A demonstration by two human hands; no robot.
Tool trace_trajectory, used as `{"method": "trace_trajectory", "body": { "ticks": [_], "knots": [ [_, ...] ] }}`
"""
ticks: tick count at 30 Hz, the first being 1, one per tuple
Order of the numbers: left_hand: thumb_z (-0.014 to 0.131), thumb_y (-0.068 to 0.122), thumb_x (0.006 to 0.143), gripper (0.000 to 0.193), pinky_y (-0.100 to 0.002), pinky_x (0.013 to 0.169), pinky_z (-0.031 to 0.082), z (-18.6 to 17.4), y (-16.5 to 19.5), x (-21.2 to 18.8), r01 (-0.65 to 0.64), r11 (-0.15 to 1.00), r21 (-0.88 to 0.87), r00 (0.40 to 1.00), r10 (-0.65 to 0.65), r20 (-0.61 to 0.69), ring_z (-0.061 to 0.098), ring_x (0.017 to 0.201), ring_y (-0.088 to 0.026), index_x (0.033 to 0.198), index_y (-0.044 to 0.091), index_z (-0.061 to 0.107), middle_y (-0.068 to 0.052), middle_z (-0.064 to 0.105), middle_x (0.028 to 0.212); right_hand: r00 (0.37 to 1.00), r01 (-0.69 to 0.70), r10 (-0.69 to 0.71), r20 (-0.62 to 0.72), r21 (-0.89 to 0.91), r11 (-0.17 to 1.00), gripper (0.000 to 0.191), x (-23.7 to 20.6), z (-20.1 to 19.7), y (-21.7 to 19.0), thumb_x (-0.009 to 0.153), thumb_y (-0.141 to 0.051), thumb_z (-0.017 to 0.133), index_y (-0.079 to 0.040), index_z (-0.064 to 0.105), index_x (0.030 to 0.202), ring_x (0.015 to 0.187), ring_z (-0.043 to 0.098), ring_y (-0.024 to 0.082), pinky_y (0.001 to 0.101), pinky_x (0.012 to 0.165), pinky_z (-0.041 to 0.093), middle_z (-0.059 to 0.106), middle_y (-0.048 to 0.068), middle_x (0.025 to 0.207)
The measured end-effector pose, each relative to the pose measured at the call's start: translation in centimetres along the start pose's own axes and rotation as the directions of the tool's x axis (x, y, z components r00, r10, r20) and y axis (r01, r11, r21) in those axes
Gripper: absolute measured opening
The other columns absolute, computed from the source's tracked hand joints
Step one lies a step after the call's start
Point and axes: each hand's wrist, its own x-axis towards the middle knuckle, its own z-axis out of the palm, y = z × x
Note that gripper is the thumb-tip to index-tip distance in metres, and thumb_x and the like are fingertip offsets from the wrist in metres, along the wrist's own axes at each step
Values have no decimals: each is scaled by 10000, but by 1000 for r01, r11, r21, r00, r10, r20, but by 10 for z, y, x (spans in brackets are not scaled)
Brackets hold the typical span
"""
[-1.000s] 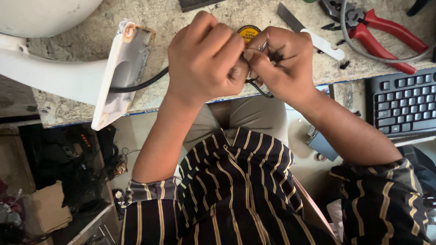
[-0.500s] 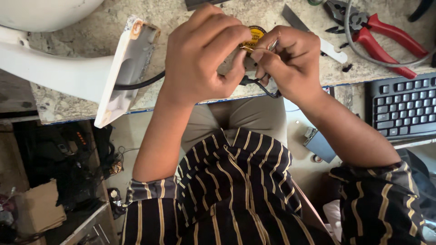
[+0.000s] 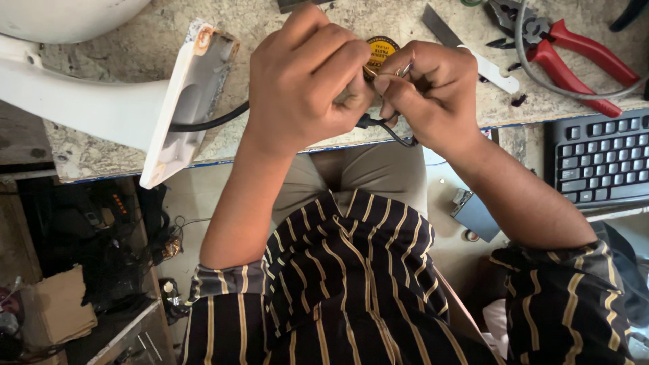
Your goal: The person sits at a workbench repairing a black cable with an inline connector. They scrape and strip the wire insulation with a small blade, twist the exposed wire strands by hand, work on the connector end, briefly reach to a shelf for supplies, and handle a coiled white cable near the end.
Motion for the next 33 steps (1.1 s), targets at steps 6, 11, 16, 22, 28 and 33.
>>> {"method": "trace_trajectory", "body": {
  "ticks": [6,11,16,22,28,33],
  "knots": [
    [688,-8,797,193,-381,753,533,-24,-11,-4,178,984,-12,983,-178,-45,624,924,-266,975,46,635,-85,621,967,1000,-6,6,-26,-13,1000,69,-1,12,-5,1061,61,609,67,641,1001,665,685,101,221,560,539,676,81,819],
    [673,-4,835,327,-407,868,534,-43,-7,4,24,977,-211,998,-11,63,608,1021,-309,1162,8,650,-113,633,1119,999,-43,44,-7,96,994,36,1,20,-10,1071,49,638,61,635,1037,670,671,99,222,591,541,668,79,831],
    [760,46,889,233,-407,873,522,-43,-5,13,-29,970,-242,989,63,135,621,1022,-289,1106,57,677,-70,649,1095,999,-28,26,19,84,996,39,0,16,-11,1089,53,646,68,643,1053,695,674,110,229,603,540,687,100,849],
    [770,39,939,145,-419,868,501,-34,-5,5,51,989,-138,997,-43,64,624,998,-285,1045,48,671,-65,660,1058,998,-56,57,-2,121,991,34,-1,13,-6,1073,46,657,64,643,1047,681,685,113,231,560,540,673,90,865],
    [704,8,881,264,-431,912,497,-41,-2,6,35,972,-234,998,-21,62,590,1049,-286,1142,44,686,-83,643,1120,996,-84,85,-3,117,990,31,-2,14,-7,1068,59,645,66,642,1037,684,679,109,238,561,557,673,87,878],
    [777,95,876,154,-425,850,461,-43,-2,8,-14,979,-205,993,38,115,570,959,-272,1005,70,698,-31,649,1038,998,-57,55,16,103,993,26,-4,15,-5,1060,77,631,67,645,1040,697,678,109,240,568,562,677,86,904]
  ]
}}
